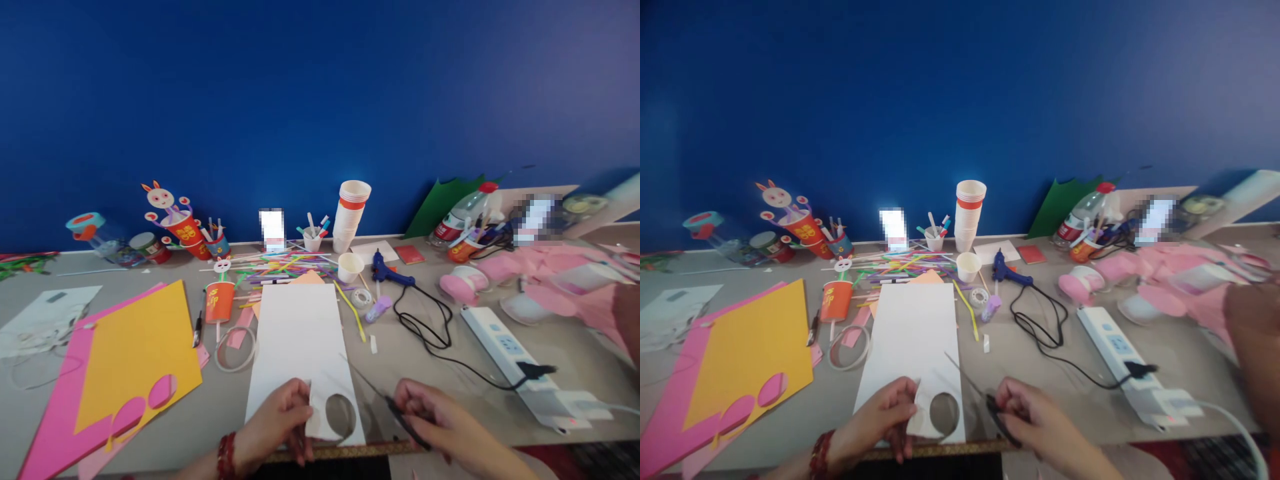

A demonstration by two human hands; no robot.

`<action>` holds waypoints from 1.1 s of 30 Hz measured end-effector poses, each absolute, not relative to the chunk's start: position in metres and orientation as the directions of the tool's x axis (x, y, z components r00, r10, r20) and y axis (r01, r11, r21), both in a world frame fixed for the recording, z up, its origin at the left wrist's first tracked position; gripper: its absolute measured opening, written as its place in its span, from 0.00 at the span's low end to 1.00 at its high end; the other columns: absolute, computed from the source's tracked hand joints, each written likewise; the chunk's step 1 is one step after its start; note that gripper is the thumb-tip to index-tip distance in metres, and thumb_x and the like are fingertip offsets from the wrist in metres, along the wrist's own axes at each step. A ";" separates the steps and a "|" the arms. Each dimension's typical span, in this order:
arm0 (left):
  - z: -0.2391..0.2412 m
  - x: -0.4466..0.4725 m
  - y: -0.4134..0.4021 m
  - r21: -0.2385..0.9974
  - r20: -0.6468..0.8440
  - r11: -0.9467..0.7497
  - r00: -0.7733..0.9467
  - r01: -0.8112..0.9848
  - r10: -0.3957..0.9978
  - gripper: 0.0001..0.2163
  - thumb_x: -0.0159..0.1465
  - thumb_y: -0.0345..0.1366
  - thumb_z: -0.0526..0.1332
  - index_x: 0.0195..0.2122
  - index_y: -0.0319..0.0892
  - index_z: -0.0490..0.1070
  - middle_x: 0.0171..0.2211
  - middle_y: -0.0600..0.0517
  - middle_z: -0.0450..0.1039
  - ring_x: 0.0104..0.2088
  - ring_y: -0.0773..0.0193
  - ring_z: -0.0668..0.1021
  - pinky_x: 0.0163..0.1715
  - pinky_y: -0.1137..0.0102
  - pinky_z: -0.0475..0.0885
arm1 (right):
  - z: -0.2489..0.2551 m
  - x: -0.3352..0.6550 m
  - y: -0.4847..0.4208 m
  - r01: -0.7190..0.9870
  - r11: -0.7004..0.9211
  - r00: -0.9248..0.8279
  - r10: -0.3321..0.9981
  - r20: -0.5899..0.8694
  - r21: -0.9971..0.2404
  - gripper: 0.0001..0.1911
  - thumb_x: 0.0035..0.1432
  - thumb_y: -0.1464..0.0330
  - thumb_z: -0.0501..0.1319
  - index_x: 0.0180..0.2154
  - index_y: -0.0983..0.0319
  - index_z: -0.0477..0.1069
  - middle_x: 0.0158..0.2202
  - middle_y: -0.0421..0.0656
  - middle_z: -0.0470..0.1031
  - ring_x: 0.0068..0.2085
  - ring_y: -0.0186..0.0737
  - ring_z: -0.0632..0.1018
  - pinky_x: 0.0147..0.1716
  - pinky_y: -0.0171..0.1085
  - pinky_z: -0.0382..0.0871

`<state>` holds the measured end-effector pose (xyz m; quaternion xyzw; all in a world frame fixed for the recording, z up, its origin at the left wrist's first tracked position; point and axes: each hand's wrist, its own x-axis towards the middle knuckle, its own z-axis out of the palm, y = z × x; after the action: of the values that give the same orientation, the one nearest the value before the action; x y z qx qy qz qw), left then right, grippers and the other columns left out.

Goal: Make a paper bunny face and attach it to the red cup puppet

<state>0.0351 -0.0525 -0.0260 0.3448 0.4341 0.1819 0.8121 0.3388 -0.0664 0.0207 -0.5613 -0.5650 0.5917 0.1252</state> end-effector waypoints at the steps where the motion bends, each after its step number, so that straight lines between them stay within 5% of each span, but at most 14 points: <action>1: -0.025 0.037 -0.052 0.697 -0.597 0.717 0.564 0.014 0.570 0.24 0.53 0.54 0.66 0.37 0.43 0.59 0.25 0.56 0.72 0.20 0.64 0.79 0.15 0.74 0.69 | 0.019 0.330 -0.069 0.468 -0.405 -0.351 0.730 -0.586 -0.785 0.15 0.55 0.55 0.58 0.31 0.58 0.58 0.21 0.34 0.66 0.17 0.28 0.61 0.14 0.28 0.52; 9: -0.012 0.048 -0.037 0.621 -0.728 0.763 0.491 0.177 0.478 0.20 0.51 0.50 0.67 0.32 0.41 0.62 0.21 0.57 0.69 0.15 0.71 0.72 0.12 0.78 0.57 | 0.010 0.319 -0.071 0.431 -0.541 -0.461 0.556 -0.691 -0.722 0.27 0.53 0.43 0.59 0.31 0.59 0.57 0.18 0.36 0.74 0.12 0.23 0.59 0.11 0.26 0.46; 13: -0.011 0.049 -0.038 0.641 -0.716 0.739 0.507 0.205 0.480 0.17 0.51 0.45 0.66 0.35 0.41 0.62 0.17 0.58 0.69 0.15 0.69 0.73 0.13 0.77 0.58 | 0.013 0.330 -0.076 0.435 -0.575 -0.518 0.469 -0.715 -0.692 0.28 0.50 0.43 0.63 0.28 0.60 0.58 0.17 0.37 0.73 0.10 0.22 0.60 0.10 0.26 0.43; 33: -0.023 0.041 -0.045 0.710 -0.638 0.691 0.535 0.132 0.553 0.20 0.51 0.52 0.66 0.31 0.43 0.62 0.12 0.60 0.66 0.11 0.70 0.68 0.13 0.76 0.62 | -0.006 0.288 -0.073 0.217 -0.716 -0.582 0.451 -0.677 -0.663 0.33 0.49 0.39 0.60 0.32 0.64 0.66 0.17 0.39 0.75 0.09 0.23 0.60 0.07 0.24 0.48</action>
<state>0.0410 -0.0454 -0.0232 0.3698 0.4635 0.1325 0.7942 0.2879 -0.0734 -0.0064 -0.4512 -0.3697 0.8090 0.0723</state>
